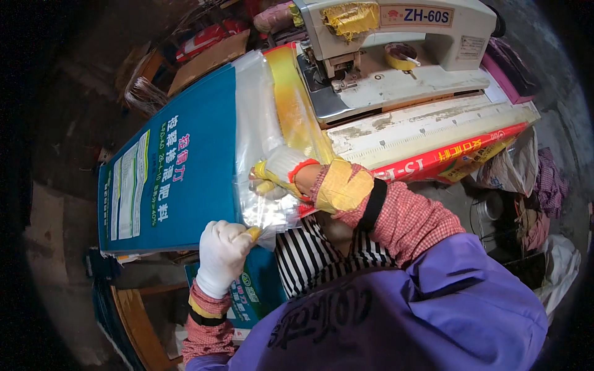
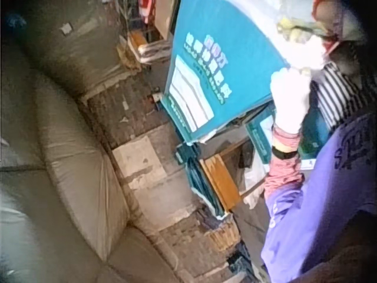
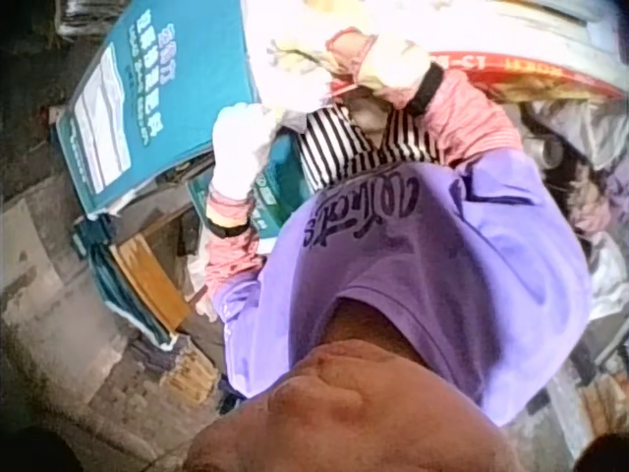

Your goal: Using a heat-sealing machine to process plastic fertilizer bags.

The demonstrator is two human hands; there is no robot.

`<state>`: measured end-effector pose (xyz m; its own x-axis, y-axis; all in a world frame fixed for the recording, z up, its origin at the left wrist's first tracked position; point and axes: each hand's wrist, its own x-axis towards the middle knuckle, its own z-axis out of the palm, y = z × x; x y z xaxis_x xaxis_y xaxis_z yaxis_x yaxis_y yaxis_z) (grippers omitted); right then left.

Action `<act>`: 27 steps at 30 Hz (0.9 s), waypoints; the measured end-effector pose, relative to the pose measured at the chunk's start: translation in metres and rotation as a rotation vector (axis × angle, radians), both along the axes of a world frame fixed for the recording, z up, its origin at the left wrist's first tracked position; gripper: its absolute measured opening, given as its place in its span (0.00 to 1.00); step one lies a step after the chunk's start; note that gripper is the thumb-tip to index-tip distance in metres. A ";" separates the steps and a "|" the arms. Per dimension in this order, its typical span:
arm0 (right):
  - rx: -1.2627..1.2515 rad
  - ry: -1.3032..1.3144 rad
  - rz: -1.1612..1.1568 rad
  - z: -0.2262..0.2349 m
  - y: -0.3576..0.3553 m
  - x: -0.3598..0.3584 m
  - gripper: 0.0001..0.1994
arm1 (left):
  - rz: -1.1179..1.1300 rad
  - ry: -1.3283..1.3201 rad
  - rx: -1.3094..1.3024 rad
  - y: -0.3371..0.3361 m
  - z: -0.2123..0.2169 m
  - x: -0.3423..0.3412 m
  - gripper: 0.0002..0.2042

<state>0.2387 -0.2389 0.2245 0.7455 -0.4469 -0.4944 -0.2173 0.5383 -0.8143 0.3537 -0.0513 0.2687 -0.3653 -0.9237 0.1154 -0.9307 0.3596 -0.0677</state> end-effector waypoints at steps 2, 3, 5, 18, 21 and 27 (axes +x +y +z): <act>-0.184 0.016 -0.004 0.000 0.000 0.012 0.15 | 0.177 0.394 0.013 -0.009 -0.005 0.008 0.15; -0.346 0.126 0.002 0.002 0.002 0.018 0.16 | 0.351 0.782 0.075 -0.017 -0.006 0.013 0.17; -0.614 0.097 0.071 0.009 0.006 0.029 0.18 | 0.707 1.148 -0.041 -0.039 -0.011 0.017 0.15; -1.970 0.645 0.082 0.018 -0.003 0.019 0.06 | 0.614 1.491 -0.585 0.000 0.052 0.078 0.03; -1.909 -0.377 -0.171 0.033 0.025 0.042 0.08 | 0.554 1.357 -0.524 -0.004 0.039 0.048 0.04; -1.831 0.035 0.460 0.060 -0.047 0.122 0.07 | 0.667 1.267 -0.445 0.038 0.046 0.038 0.09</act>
